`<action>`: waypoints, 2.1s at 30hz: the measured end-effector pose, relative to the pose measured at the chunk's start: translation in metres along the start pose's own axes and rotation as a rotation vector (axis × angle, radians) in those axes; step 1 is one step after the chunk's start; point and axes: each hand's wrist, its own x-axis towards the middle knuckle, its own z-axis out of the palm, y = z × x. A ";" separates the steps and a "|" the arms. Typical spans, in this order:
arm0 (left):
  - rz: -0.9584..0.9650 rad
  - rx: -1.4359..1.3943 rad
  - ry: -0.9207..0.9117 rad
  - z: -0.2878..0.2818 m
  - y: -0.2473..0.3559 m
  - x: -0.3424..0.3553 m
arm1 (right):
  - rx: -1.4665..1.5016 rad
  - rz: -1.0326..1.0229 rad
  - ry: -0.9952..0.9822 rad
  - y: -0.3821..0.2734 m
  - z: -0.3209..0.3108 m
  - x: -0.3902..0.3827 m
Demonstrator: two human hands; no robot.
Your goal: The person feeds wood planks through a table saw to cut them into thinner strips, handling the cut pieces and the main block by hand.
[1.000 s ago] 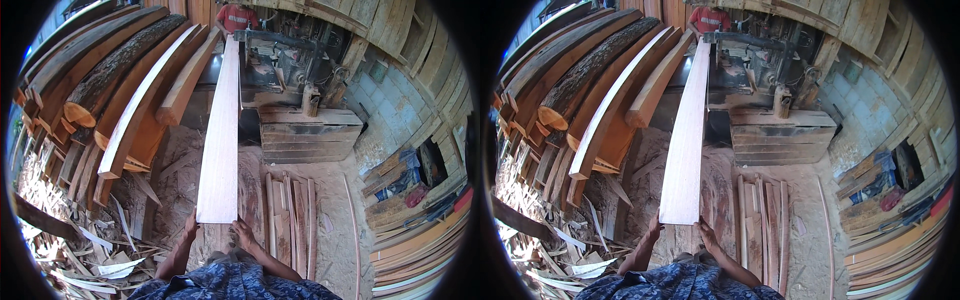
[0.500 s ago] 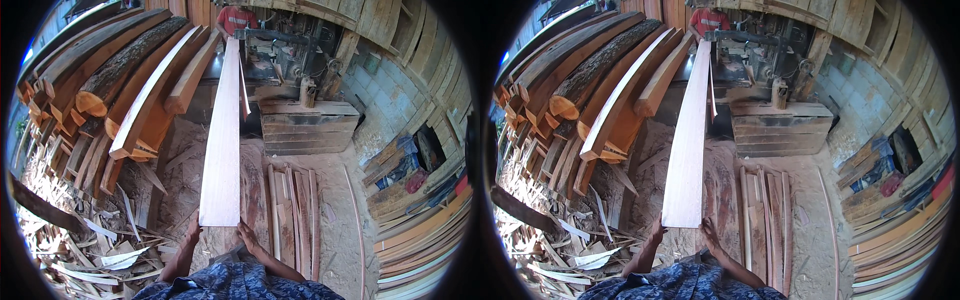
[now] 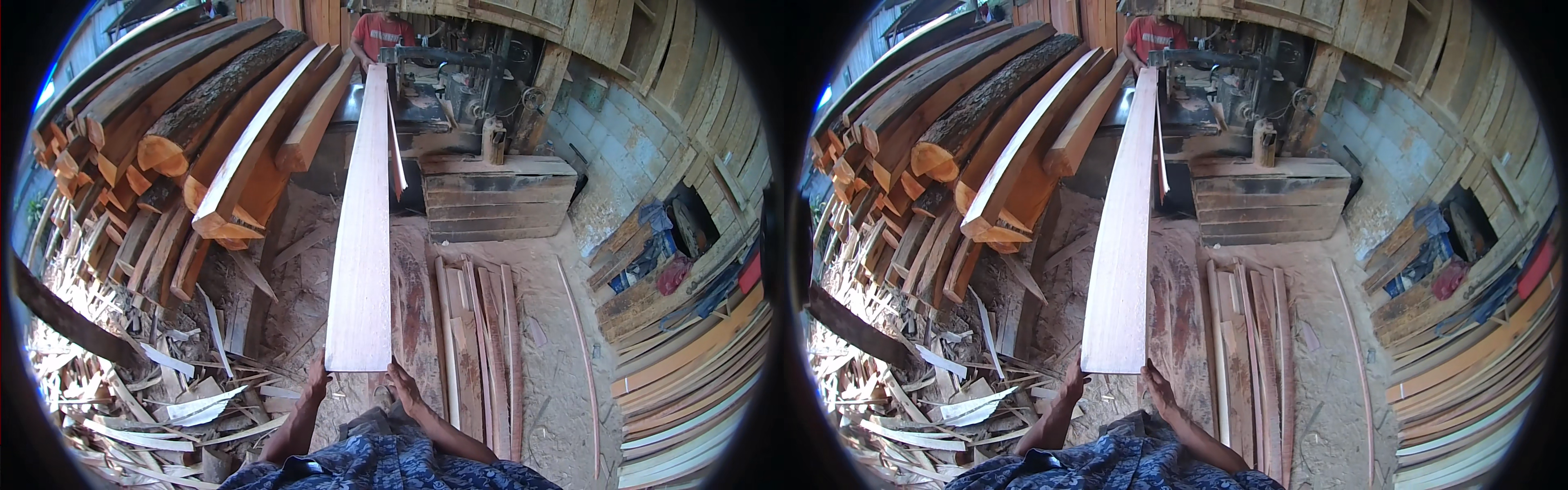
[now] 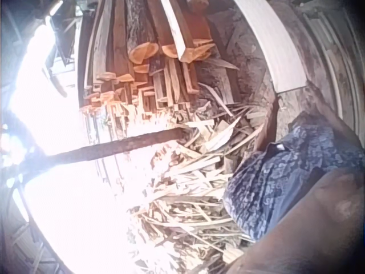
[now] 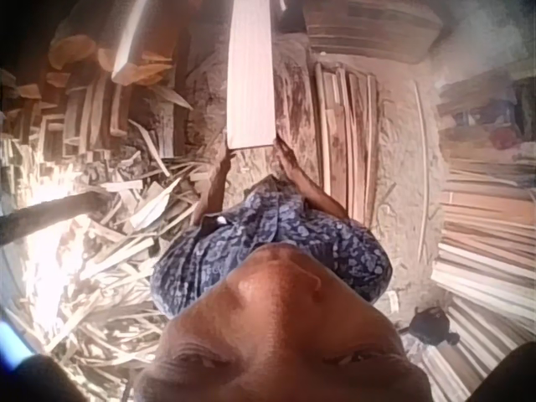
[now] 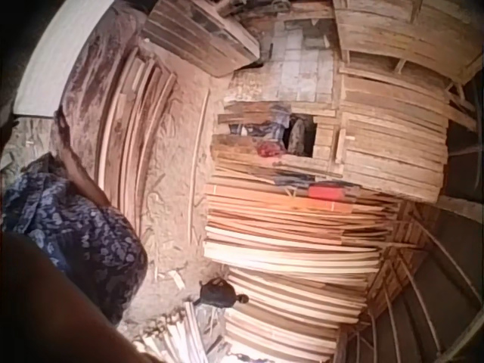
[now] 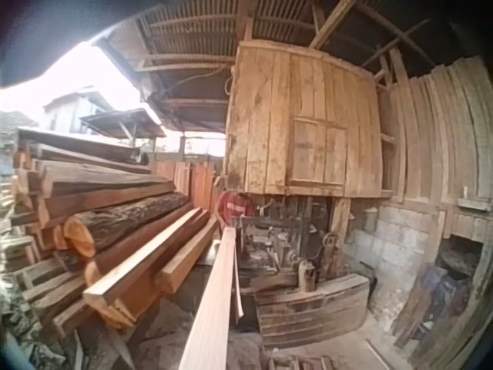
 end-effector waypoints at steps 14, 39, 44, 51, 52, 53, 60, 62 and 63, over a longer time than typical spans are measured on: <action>-0.110 0.023 -0.041 -0.030 -0.081 -0.058 | 0.095 0.112 0.011 0.020 0.012 -0.103; -0.066 -0.061 -0.063 -0.067 -0.144 -0.170 | 0.058 0.006 0.093 0.063 0.052 -0.228; -0.074 -0.081 -0.068 -0.079 -0.167 -0.184 | 0.035 0.040 0.084 0.076 0.056 -0.254; -0.090 -0.070 -0.020 -0.086 -0.189 -0.220 | 0.072 0.001 0.057 0.100 0.057 -0.286; -0.060 -0.052 -0.042 -0.090 -0.195 -0.224 | 0.078 0.016 0.039 0.100 0.057 -0.293; -0.082 -0.056 -0.043 -0.088 -0.198 -0.230 | 0.077 0.018 0.045 0.107 0.054 -0.297; -0.081 -0.066 -0.085 -0.083 -0.222 -0.275 | 0.079 0.031 0.022 0.145 0.043 -0.327; -0.083 -0.049 -0.080 -0.088 -0.228 -0.286 | 0.067 0.039 0.012 0.153 0.042 -0.336; -0.057 -0.048 -0.083 -0.091 -0.236 -0.290 | 0.064 0.040 0.001 0.159 0.040 -0.339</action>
